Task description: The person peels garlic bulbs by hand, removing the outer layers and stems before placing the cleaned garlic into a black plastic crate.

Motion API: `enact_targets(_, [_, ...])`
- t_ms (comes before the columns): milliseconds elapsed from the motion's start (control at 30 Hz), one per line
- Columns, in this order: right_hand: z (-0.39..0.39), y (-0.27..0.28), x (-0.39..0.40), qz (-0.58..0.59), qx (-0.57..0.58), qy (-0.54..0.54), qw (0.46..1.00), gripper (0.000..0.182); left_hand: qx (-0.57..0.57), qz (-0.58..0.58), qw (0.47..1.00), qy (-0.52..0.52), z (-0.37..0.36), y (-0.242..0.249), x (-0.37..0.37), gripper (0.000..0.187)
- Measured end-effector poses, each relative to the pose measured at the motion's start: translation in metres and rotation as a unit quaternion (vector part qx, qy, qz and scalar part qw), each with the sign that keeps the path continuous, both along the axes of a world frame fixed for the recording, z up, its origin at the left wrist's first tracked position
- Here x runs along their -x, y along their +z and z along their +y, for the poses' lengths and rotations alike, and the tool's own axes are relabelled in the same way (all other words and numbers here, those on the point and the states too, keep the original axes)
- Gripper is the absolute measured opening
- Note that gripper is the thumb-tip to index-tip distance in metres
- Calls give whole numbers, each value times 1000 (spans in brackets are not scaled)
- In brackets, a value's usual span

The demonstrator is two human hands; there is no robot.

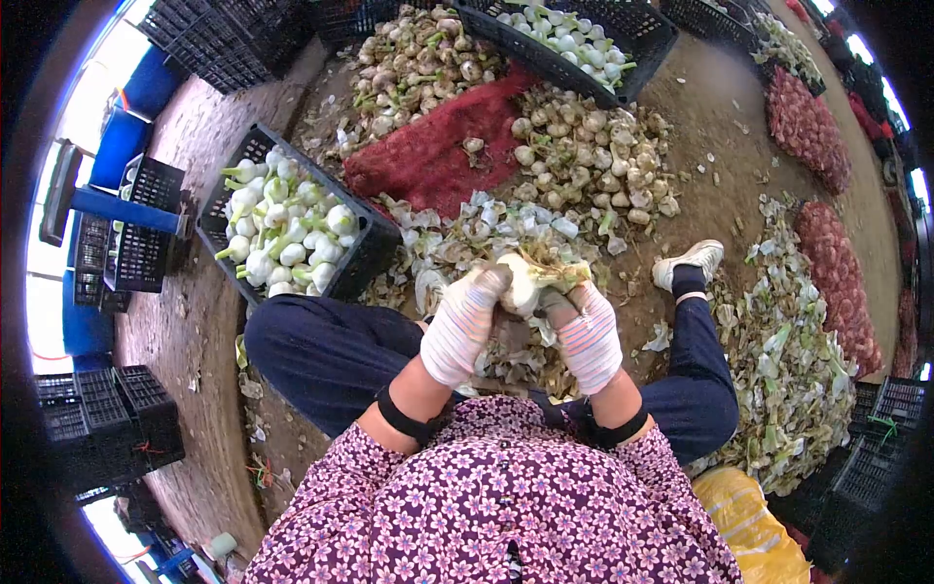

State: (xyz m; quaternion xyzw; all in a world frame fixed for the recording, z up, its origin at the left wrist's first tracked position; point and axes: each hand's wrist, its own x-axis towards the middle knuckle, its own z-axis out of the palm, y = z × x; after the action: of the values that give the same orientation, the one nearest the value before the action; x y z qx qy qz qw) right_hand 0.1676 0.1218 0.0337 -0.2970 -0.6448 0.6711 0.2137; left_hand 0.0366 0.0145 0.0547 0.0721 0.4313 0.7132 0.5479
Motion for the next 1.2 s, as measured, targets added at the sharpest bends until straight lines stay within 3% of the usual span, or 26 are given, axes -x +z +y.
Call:
enact_targets(33, [-2,2,1,28,20,-25,999,22,51,139,988,53,3,2,-6,57])
enact_targets(133, [-4,9,0,61,75,-39,995,28,11,252,967,44,2,1,-22,69])
enact_targets(200, [-6,20,-2,59,22,-18,998,30,-38,231,970,58,0,8,-24,74])
enact_targets(233, [-3,10,-2,65,-142,-7,988,33,26,315,949,-1,-3,15,-14,73])
enact_targets(267, [-2,9,-7,65,-141,-6,988,33,90,394,913,-60,-5,19,-3,72])
enact_targets(333, [-5,21,-13,58,-35,-7,998,30,82,346,931,-89,-7,18,13,72])
enact_targets(400, [-6,27,-12,77,4,5,997,28,18,200,970,-141,-10,15,21,81])
enact_targets(433, [-7,22,-12,70,74,0,995,27,-9,168,979,-118,-9,11,16,94])
enact_targets(500, [-5,6,-10,65,142,-6,988,27,-39,102,987,-119,-10,8,10,95])
enact_targets(533, [-4,-6,-9,72,150,-21,986,26,-67,34,990,-120,-10,8,8,96])
enact_targets(600, [2,-36,-5,87,164,-52,981,25,-57,26,993,-100,-12,12,6,100])
enact_targets(633, [16,-57,-6,-10,232,-148,961,23,-86,14,993,-77,-15,13,5,97])
enact_targets(667, [27,-63,-5,-86,138,-149,975,21,-114,2,992,-54,-17,15,6,95])
enact_targets(700, [45,-69,-13,-369,-80,-2,926,39,-109,12,993,-46,-18,22,9,99])
enact_targets(733, [49,-83,-14,-365,-85,1,927,39,-113,16,993,-41,-16,25,15,99])
enact_targets(800, [44,-111,-27,-232,-297,-78,923,66,-63,8,993,-101,-19,27,23,100])
enact_targets(833, [52,-101,-35,-133,-209,5,969,85,-66,6,992,-109,-20,23,24,89])
enact_targets(867, [36,-32,-21,-27,45,-37,998,85,-66,4,992,-112,-19,17,24,89])
enact_targets(933, [25,23,-14,95,149,-6,984,79,-53,15,985,-166,-17,10,21,82])
enact_targets(967, [26,27,-16,98,63,59,991,73,0,75,980,-184,-14,17,19,68])
enact_targets(1000, [26,30,-19,97,-22,125,987,68,-2,73,980,-185,-13,16,19,68])
enact_targets(1033, [26,43,-18,69,-64,156,983,50,11,114,966,-230,-11,13,21,63])
enact_targets(1067, [25,43,-14,63,-210,153,964,33,25,155,949,-274,-11,12,22,59])
enact_targets(1133, [18,42,-9,85,-240,103,961,24,77,201,940,-263,-12,14,18,56])
enact_targets(1167, [16,44,-7,87,-241,105,961,24,47,167,967,-189,-13,17,11,56])
enact_targets(1200, [13,46,-6,61,-322,77,942,25,17,130,985,-113,-14,22,7,56])
